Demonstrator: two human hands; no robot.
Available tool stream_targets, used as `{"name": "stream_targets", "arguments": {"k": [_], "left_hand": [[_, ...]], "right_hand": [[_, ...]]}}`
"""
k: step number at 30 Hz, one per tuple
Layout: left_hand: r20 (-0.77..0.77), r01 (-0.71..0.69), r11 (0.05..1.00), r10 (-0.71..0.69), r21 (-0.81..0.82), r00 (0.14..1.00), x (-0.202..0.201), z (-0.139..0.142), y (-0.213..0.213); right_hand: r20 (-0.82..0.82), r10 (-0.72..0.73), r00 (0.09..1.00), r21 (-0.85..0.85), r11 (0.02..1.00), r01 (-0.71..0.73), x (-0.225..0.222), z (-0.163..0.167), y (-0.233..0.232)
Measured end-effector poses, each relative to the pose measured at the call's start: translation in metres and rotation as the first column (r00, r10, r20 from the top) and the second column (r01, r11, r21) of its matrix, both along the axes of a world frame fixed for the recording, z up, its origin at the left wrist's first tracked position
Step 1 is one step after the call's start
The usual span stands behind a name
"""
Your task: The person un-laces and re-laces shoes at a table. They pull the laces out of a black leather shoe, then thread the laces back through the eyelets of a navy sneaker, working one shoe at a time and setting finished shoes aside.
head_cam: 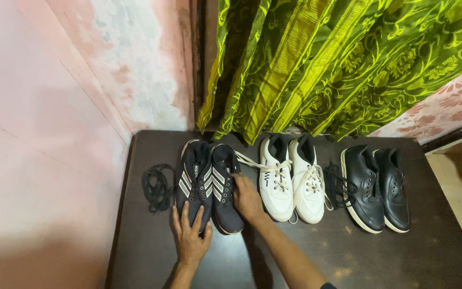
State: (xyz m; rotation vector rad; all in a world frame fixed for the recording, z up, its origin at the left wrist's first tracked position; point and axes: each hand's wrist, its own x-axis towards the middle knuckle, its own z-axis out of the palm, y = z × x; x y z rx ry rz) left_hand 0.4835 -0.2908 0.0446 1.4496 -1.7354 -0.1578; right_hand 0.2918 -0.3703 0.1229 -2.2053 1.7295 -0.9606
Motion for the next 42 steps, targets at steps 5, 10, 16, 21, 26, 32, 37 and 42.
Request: {"name": "stream_targets", "arguments": {"k": [5,10,16,21,26,32,37,42], "left_hand": [[0.192,0.135,0.973,-0.1,-0.184,0.976,-0.006,-0.001,0.009],[0.479,0.451,0.843,-0.278,-0.295,0.833,-0.017,-0.003,0.011],[0.581,0.49,0.822,-0.255,-0.291,0.773,-0.027,-0.001,0.001],[0.566,0.466,0.858,-0.28,-0.215,0.776,-0.039,-0.01,0.009],[0.58,0.519,0.848,-0.371,-0.107,0.725,-0.057,-0.021,0.019],[0.637,0.425,0.905,-0.317,-0.019,0.703,-0.072,-0.02,0.036],[0.598,0.272,0.961,-0.19,-0.05,0.779,-0.087,-0.009,0.043],[0.505,0.178,0.982,-0.126,-0.056,0.854,-0.108,0.006,0.044]], "right_hand": [[0.436,-0.111,0.893,0.17,0.985,0.039,0.006,-0.02,0.028],[0.419,0.058,0.906,0.057,0.994,-0.09,-0.01,-0.034,0.036],[0.423,0.014,0.906,0.026,0.999,-0.028,-0.016,-0.047,0.029],[0.475,-0.017,0.88,0.012,1.0,0.013,-0.027,-0.054,0.032],[0.505,-0.031,0.863,0.035,0.999,0.015,-0.037,-0.057,0.033],[0.533,0.029,0.846,-0.024,1.0,-0.019,-0.046,-0.049,0.038],[0.601,0.061,0.797,-0.009,0.998,-0.069,-0.059,-0.037,0.045],[0.596,0.164,0.786,0.045,0.971,-0.237,-0.091,-0.031,0.063]]}}
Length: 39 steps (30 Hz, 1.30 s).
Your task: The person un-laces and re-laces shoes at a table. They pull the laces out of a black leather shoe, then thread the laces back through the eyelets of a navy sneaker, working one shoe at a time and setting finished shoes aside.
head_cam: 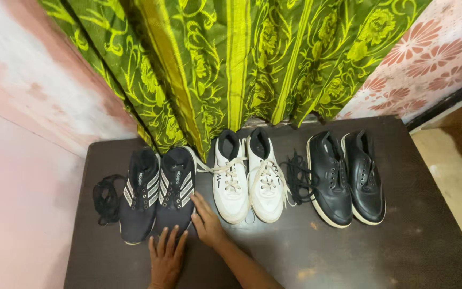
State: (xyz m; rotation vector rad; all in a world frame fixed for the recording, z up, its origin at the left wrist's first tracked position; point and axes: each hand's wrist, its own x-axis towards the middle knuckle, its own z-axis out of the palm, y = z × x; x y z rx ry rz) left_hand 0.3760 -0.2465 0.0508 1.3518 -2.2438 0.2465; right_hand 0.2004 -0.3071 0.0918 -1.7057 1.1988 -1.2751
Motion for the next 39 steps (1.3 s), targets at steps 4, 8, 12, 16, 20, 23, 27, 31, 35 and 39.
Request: {"name": "stream_targets", "arguments": {"k": [4,8,12,16,20,23,27,31,35,39], "left_hand": [[0.045,-0.149,0.988,0.15,-0.029,0.988,-0.032,0.013,0.0],[-0.187,-0.263,0.964,0.252,-0.036,0.95,-0.13,0.022,0.017],[-0.663,-0.273,0.893,0.449,0.358,0.599,-0.219,0.048,0.011],[-0.405,-0.327,0.438,0.899,0.838,0.167,-0.236,0.086,-0.034],[-0.346,0.098,0.34,0.937,0.935,0.052,-0.214,0.116,-0.045],[-0.343,0.223,0.322,0.937,0.92,0.062,-0.215,0.122,-0.025],[-0.421,0.173,0.396,0.895,0.902,0.145,-0.2,0.113,0.022],[-0.448,0.243,0.412,0.886,0.878,0.119,-0.17,0.083,0.105],[-0.438,0.143,0.414,0.869,0.899,0.232,-0.164,0.056,0.19],[-0.236,-0.109,0.372,0.76,0.922,0.606,-0.167,0.044,0.231]], "right_hand": [[0.039,0.184,0.982,-0.003,0.983,-0.184,-0.042,-0.002,0.037],[-0.027,0.277,0.961,0.065,0.959,-0.274,-0.097,-0.001,0.077],[0.092,0.294,0.951,0.213,0.928,-0.307,-0.165,0.003,0.111],[0.033,0.291,0.956,0.303,0.909,-0.287,-0.217,0.017,0.141],[0.136,0.236,0.962,0.403,0.874,-0.271,-0.232,0.036,0.152],[0.311,0.218,0.925,0.465,0.814,-0.349,-0.235,0.046,0.152],[0.456,0.13,0.88,0.548,0.738,-0.393,-0.24,0.055,0.15],[0.483,0.119,0.868,0.54,0.739,-0.402,-0.243,0.051,0.157],[0.474,0.117,0.873,0.549,0.736,-0.396,-0.242,0.042,0.159],[0.501,0.093,0.86,0.552,0.731,-0.401,-0.239,0.037,0.162]]}}
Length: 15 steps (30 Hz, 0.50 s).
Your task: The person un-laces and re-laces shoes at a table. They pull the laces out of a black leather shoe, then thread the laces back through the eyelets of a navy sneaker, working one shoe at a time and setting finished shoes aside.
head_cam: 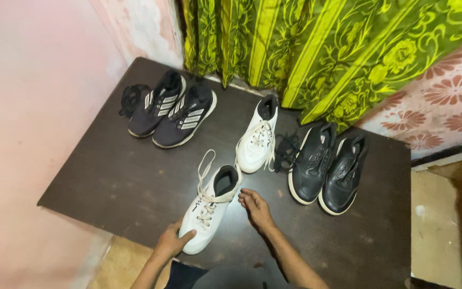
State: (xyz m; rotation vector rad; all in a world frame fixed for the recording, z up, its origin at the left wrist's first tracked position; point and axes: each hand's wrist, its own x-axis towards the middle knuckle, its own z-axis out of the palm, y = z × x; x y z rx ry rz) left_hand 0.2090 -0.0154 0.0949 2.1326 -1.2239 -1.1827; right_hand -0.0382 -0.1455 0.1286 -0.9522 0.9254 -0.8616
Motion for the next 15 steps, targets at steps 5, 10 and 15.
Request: {"name": "stream_targets", "arguments": {"k": [5,10,15], "left_hand": [[0.339,0.135,0.963,-0.05,-0.232,0.939,-0.013,0.009,-0.013],[-0.012,-0.183,0.963,0.184,-0.201,0.983,-0.035,0.035,-0.079],[-0.066,-0.507,0.826,0.507,-0.248,0.859,-0.06,0.042,-0.078]], "right_hand": [[-0.286,0.063,0.956,-0.244,0.96,-0.136,0.004,0.017,0.019],[-0.438,-0.066,0.896,-0.409,0.903,-0.133,0.025,0.034,0.034],[-0.792,-0.159,0.59,-0.425,0.837,-0.346,0.028,0.033,0.046]]}}
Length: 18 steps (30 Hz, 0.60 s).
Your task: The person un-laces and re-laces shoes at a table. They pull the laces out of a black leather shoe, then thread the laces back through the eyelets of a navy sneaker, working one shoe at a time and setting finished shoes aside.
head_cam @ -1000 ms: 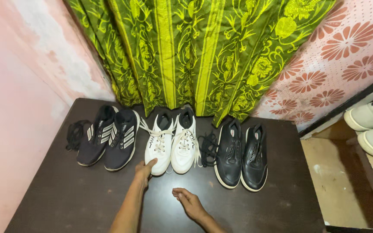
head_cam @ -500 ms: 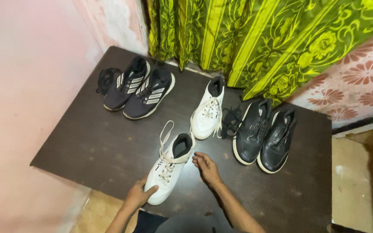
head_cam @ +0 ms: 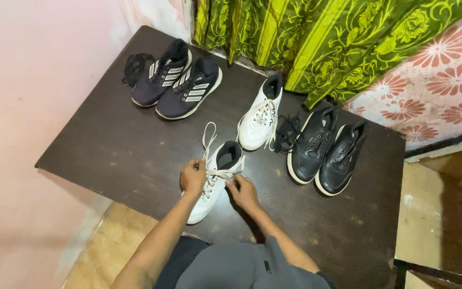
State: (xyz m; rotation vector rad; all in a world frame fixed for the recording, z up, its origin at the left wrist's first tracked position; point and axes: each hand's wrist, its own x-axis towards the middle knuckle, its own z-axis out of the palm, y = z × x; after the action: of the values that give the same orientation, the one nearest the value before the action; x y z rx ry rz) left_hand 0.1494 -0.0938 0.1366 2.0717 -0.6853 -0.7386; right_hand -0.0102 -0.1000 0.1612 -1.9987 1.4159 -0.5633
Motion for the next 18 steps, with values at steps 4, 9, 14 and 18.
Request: {"name": "stream_targets", "arguments": {"k": [4,9,14,18], "left_hand": [[0.361,0.101,0.935,0.031,-0.34,0.932,-0.006,-0.01,0.015],[0.328,0.126,0.936,-0.013,-0.328,0.945,-0.003,-0.026,0.017],[0.263,0.125,0.909,-0.018,-0.398,0.965,-0.003,-0.036,0.018],[0.223,0.158,0.888,-0.065,-0.431,0.973,-0.001,-0.041,0.021]], "right_hand": [[0.513,0.068,0.856,0.368,0.883,-0.291,-0.029,0.001,-0.006],[0.808,0.078,0.584,0.268,0.834,-0.482,-0.117,0.038,-0.021],[0.995,0.095,0.034,-0.072,0.902,-0.427,-0.217,0.088,-0.012],[0.994,0.096,0.047,-0.084,0.973,-0.217,-0.247,0.108,0.001]]}}
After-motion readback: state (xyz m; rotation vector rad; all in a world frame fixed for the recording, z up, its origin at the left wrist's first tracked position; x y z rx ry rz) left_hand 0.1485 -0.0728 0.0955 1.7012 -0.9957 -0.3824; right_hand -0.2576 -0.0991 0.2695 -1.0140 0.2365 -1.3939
